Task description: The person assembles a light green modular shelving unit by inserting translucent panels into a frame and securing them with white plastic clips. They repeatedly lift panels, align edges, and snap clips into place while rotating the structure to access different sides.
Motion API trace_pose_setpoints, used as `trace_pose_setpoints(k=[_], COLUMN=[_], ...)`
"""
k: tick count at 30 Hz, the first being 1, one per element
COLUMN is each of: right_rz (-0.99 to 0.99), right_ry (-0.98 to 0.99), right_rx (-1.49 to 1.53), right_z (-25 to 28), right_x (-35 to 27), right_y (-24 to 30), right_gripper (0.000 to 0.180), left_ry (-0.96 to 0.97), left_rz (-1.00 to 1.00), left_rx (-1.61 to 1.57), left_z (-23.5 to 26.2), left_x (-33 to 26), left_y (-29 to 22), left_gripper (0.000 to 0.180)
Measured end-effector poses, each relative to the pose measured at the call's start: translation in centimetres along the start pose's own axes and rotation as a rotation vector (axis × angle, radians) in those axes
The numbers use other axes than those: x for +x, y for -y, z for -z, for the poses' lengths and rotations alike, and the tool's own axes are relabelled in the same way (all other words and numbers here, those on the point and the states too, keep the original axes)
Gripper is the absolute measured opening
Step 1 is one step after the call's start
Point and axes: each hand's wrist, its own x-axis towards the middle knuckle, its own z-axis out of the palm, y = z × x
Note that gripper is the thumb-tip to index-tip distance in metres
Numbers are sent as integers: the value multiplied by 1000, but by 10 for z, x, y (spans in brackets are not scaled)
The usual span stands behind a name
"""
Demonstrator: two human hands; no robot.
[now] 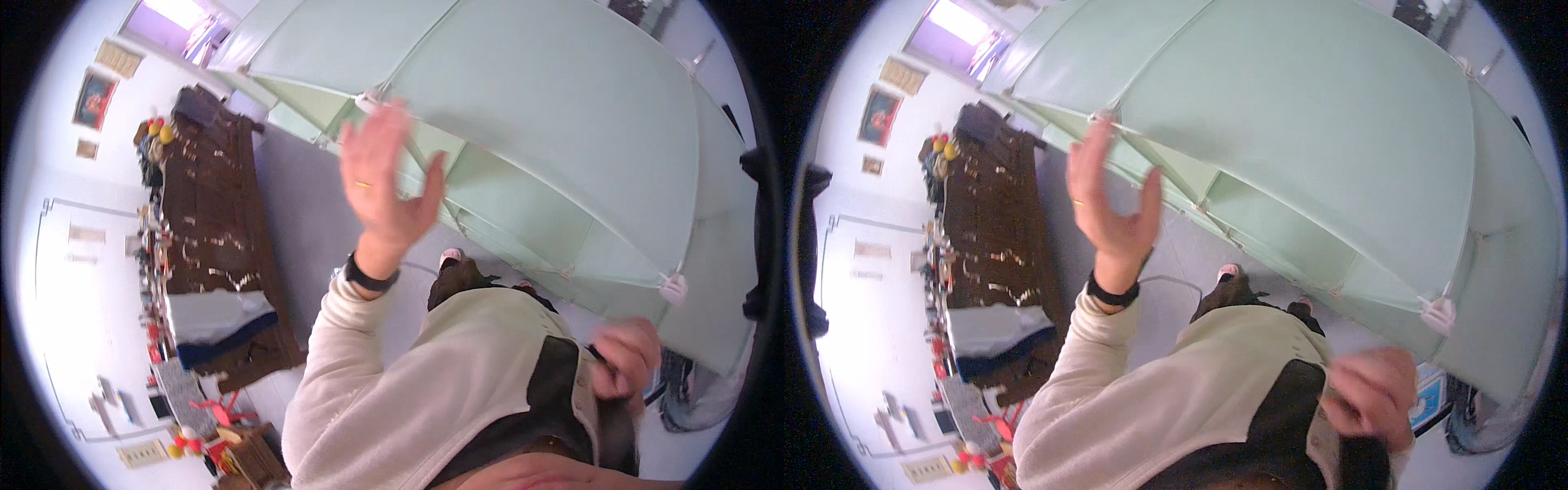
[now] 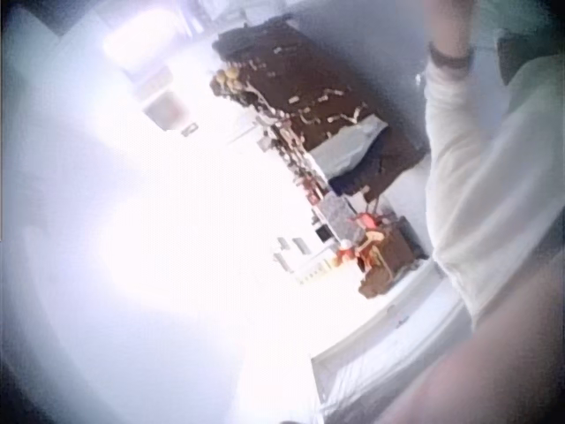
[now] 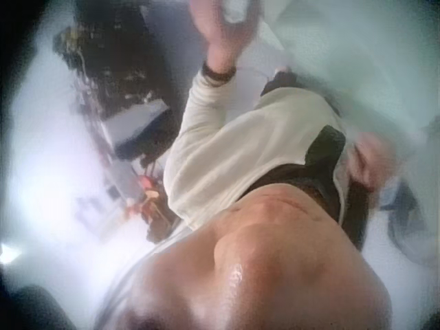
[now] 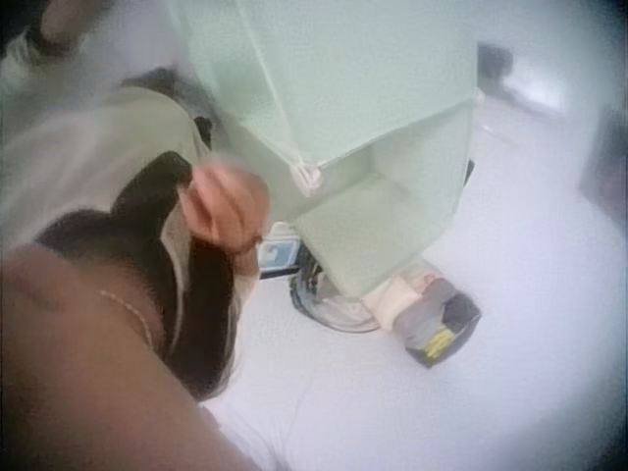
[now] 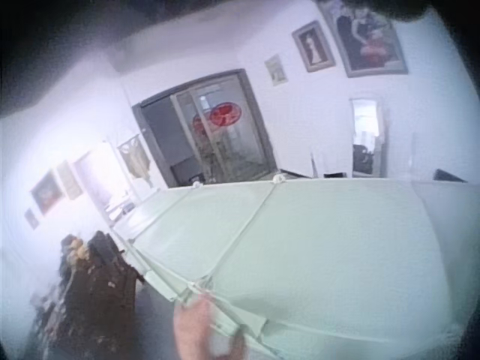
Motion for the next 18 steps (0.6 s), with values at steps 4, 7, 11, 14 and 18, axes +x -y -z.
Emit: trace_pose_setpoints(k=[4, 7, 11, 14, 18], right_rz=[-435, -575, -782, -761, -790], right_ry=[1, -306, -438, -656, -746], right_rx=[439, 904, 1194, 1118, 1068], right_z=[-119, -186, -211, -214, -217], right_x=[78, 141, 197, 213, 215], right_y=[-16, -17, -20, -13, -11], right_gripper=[27, 25, 25, 24, 22], left_ry=[16, 159, 204, 167, 149], left_rz=[65, -116, -176, -257, -295], left_rx=[-14, -23, -193, -207, -256], left_z=[0, -2, -4, -8, -13], left_x=[9, 18, 23, 27, 30], left_y=[64, 94, 115, 123, 130], left_gripper=[51, 48, 44, 41, 41])
